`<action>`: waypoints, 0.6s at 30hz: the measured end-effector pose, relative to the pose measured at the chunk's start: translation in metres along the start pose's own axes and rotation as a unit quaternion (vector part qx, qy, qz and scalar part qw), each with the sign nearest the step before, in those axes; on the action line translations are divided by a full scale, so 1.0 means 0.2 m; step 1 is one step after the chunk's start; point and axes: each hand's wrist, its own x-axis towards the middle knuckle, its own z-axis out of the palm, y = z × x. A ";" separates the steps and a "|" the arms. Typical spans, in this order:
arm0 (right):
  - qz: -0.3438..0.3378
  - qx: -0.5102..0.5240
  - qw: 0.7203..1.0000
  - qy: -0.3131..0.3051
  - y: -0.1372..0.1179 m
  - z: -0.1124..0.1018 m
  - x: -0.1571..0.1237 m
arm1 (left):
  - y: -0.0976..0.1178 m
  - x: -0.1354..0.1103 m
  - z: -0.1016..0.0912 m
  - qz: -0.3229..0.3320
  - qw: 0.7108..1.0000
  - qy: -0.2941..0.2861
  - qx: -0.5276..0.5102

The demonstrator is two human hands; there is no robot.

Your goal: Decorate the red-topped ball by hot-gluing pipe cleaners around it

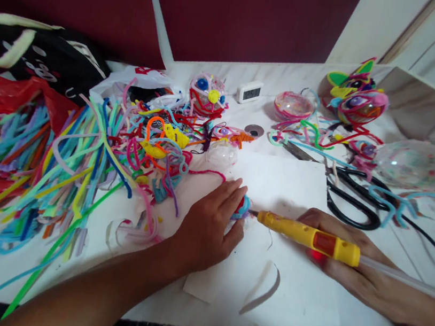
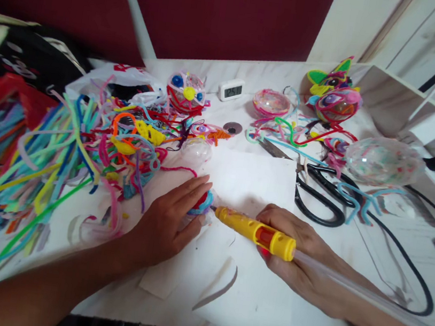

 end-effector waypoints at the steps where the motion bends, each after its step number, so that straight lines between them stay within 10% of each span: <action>1: -0.003 -0.004 1.000 0.011 0.00 0.00 0.00 | 0.00 0.00 0.00 -0.004 1.000 0.001 -0.005; 18: -0.119 -0.398 0.909 0.041 0.16 0.04 0.00 | 0.03 0.00 0.02 -0.049 0.997 0.022 -0.057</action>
